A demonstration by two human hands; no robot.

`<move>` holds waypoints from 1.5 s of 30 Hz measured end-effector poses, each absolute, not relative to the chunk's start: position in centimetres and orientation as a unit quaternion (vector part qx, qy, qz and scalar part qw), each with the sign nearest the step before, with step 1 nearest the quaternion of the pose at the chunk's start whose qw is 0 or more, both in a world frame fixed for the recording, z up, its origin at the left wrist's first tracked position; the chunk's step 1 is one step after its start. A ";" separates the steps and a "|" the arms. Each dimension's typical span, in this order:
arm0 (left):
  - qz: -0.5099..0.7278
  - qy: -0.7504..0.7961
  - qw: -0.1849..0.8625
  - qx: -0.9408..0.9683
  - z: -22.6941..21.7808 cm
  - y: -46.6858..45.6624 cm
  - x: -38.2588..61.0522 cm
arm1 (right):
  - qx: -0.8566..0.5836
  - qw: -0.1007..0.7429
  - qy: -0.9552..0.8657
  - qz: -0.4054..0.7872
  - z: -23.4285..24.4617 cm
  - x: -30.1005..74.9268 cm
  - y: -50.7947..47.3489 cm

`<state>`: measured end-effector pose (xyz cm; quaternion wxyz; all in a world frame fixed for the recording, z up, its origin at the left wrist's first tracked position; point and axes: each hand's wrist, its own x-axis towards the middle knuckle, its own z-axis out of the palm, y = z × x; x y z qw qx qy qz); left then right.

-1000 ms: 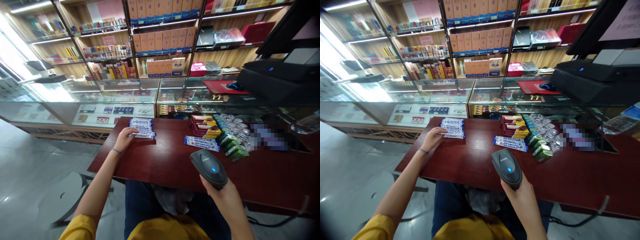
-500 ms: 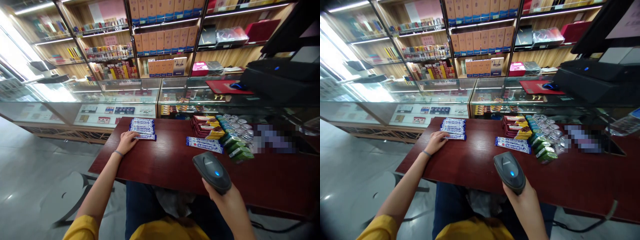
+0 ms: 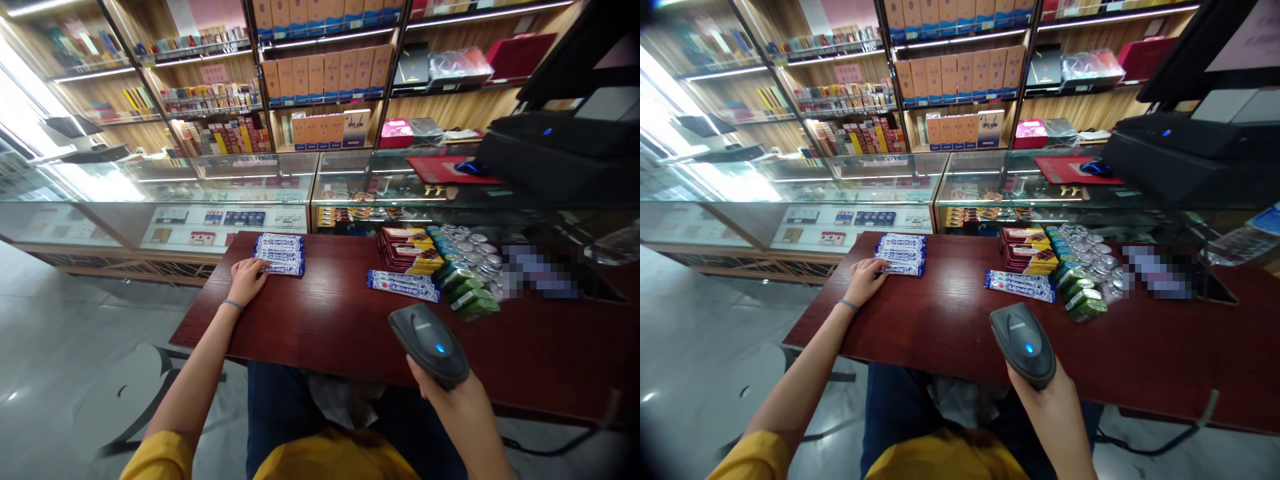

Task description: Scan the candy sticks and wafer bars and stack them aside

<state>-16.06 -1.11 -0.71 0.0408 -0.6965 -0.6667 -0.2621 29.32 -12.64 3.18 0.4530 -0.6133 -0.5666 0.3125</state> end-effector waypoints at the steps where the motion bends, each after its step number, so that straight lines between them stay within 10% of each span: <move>1: -0.261 -0.666 0.043 -0.698 -0.7 -1.1 -16.1 | -0.614 0.455 -0.563 0.314 3.2 29.5 -12.7; 24: -0.262 -0.443 -0.040 -0.856 -1.1 3.1 10.2 | -0.541 0.495 -0.562 0.382 6.1 37.1 -7.9; 45: -0.321 -0.462 -0.206 -0.801 -0.8 4.0 9.2 | -0.585 0.517 -0.539 0.316 6.9 35.1 -9.7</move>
